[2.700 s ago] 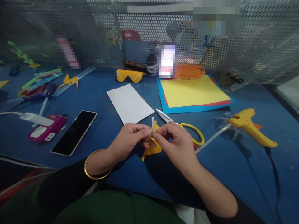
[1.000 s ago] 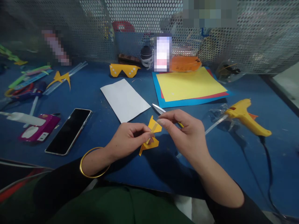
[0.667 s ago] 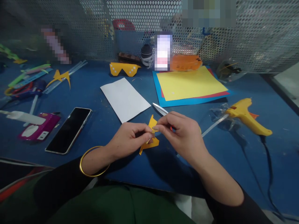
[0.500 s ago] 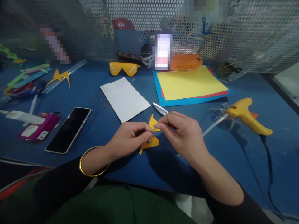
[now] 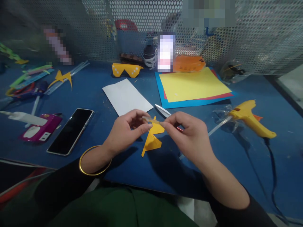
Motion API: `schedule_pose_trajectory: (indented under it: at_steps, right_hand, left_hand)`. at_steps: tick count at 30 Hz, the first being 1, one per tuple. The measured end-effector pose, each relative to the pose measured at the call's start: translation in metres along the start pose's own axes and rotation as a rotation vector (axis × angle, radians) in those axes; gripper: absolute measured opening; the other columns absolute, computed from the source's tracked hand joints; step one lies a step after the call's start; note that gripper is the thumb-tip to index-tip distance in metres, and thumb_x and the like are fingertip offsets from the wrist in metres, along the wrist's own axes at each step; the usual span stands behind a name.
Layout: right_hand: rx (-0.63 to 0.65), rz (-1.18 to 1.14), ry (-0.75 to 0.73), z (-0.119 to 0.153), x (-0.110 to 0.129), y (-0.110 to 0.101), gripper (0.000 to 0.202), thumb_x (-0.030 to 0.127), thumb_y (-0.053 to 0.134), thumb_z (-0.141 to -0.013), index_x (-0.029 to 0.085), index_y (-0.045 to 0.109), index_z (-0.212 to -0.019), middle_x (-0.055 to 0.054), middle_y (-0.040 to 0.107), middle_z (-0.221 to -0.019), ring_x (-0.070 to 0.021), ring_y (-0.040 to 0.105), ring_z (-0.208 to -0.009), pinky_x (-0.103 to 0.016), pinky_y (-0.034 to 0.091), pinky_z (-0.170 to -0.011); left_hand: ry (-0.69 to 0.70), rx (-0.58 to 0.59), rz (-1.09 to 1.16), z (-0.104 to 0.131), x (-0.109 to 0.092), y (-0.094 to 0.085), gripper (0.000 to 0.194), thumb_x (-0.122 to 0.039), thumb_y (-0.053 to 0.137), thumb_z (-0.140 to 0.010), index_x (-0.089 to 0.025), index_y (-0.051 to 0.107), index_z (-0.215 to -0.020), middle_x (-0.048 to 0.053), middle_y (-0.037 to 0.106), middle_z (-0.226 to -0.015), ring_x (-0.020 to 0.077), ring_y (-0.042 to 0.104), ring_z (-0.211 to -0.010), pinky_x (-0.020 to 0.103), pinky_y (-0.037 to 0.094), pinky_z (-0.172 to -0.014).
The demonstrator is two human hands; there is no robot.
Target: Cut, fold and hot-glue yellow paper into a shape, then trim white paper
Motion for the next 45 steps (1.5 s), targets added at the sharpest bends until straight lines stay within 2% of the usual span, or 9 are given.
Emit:
schedule_pose_trajectory:
  at_steps: [3, 10, 16, 23, 29, 32, 34, 40, 45]
  right_hand:
    - [-0.142, -0.132, 0.132, 0.006, -0.003, 0.005, 0.018, 0.031, 0.071, -0.084, 0.023, 0.066, -0.069, 0.002, 0.062, -0.063, -0.013, 0.053, -0.059, -0.026, 0.04, -0.055]
    - [-0.166, -0.272, 0.156, 0.015, -0.004, 0.035, 0.02, 0.033, 0.071, -0.084, 0.02, 0.066, -0.069, 0.002, 0.063, -0.063, -0.0119, 0.053, -0.059, -0.026, 0.044, -0.056]
    - [-0.112, -0.227, 0.096, 0.016, 0.001, 0.045, 0.02, 0.028, 0.067, -0.085, 0.02, 0.063, -0.066, 0.003, 0.062, -0.06, -0.0112, 0.054, -0.056, -0.025, 0.043, -0.054]
    - [-0.05, -0.172, 0.016, 0.017, 0.002, 0.052, 0.02, 0.024, 0.062, -0.087, 0.021, 0.06, -0.068, 0.002, 0.062, -0.063, -0.0118, 0.055, -0.058, -0.026, 0.044, -0.057]
    - [0.218, 0.326, -0.129, 0.007, -0.007, 0.036, 0.005, 0.022, 0.058, -0.086, 0.02, 0.062, -0.086, -0.005, 0.066, -0.08, -0.0181, 0.06, -0.07, -0.03, 0.044, -0.062]
    - [0.234, 0.845, -0.038, 0.0, -0.03, 0.014, 0.027, 0.02, 0.056, -0.083, 0.012, 0.061, -0.109, -0.016, 0.067, -0.097, -0.0286, 0.064, -0.084, -0.034, 0.041, -0.063]
    - [0.293, 1.008, 0.016, -0.003, -0.045, 0.006, 0.032, 0.02, 0.055, -0.083, 0.01, 0.06, -0.113, -0.019, 0.066, -0.1, -0.0319, 0.065, -0.088, -0.034, 0.04, -0.064]
    - [0.432, 1.051, 0.053, -0.007, -0.057, 0.008, 0.044, 0.018, 0.055, -0.078, 0.014, 0.06, -0.122, -0.016, 0.067, -0.093, -0.0299, 0.067, -0.078, -0.032, 0.033, -0.057]
    - [0.351, 0.957, 0.15, -0.013, -0.062, 0.004, 0.032, 0.034, 0.05, -0.09, 0.018, 0.067, -0.113, -0.015, 0.071, -0.087, -0.0252, 0.064, -0.063, -0.031, 0.029, -0.051]
  left_hand:
    - [-0.11, -0.078, 0.326, -0.002, 0.009, 0.002, 0.031, -0.031, 0.084, -0.068, -0.017, 0.069, -0.091, 0.001, 0.069, -0.081, 0.0134, 0.062, -0.077, 0.028, 0.049, -0.074]
    - [-0.351, -0.054, 0.657, 0.003, 0.024, 0.02, 0.021, -0.029, 0.086, -0.064, -0.017, 0.072, -0.073, 0.0, 0.069, -0.074, 0.0119, 0.062, -0.074, 0.03, 0.049, -0.08]
    - [-0.463, -0.044, 0.786, 0.006, 0.027, 0.022, 0.016, -0.025, 0.083, -0.07, -0.016, 0.07, -0.073, -0.001, 0.065, -0.072, 0.009, 0.058, -0.072, 0.023, 0.045, -0.07]
    - [-0.427, -0.004, 0.795, 0.005, 0.026, 0.024, 0.015, -0.024, 0.078, -0.075, -0.016, 0.066, -0.073, -0.002, 0.061, -0.077, 0.009, 0.055, -0.073, 0.022, 0.045, -0.071]
    - [-0.358, -0.012, 0.677, 0.001, 0.023, 0.014, 0.016, -0.029, 0.073, -0.082, -0.016, 0.067, -0.074, 0.001, 0.067, -0.08, 0.0097, 0.06, -0.075, 0.024, 0.048, -0.077]
    - [-0.345, -0.025, 0.633, -0.002, 0.02, 0.007, 0.018, -0.031, 0.072, -0.084, -0.017, 0.067, -0.075, 0.001, 0.069, -0.078, 0.0104, 0.062, -0.072, 0.027, 0.05, -0.079]
    - [-0.344, -0.011, 0.609, -0.003, 0.019, 0.005, 0.018, -0.031, 0.073, -0.085, -0.017, 0.067, -0.075, 0.001, 0.068, -0.074, 0.0109, 0.063, -0.07, 0.027, 0.051, -0.076]
    - [-0.39, 0.031, 0.619, -0.004, 0.022, 0.004, 0.019, -0.031, 0.077, -0.082, -0.016, 0.067, -0.074, 0.001, 0.068, -0.071, 0.0089, 0.06, -0.06, 0.026, 0.05, -0.067]
    - [-0.409, 0.03, 0.682, -0.008, 0.026, 0.002, 0.023, -0.032, 0.078, -0.081, -0.014, 0.066, -0.072, -0.001, 0.066, -0.07, 0.0064, 0.058, -0.057, 0.022, 0.047, -0.062]
Point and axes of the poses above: each hand's wrist, its own z-axis away from the middle knuckle, its own y-axis out of the palm, x = y × z, the point moved 4 cm from there along -z, towards the middle knuckle
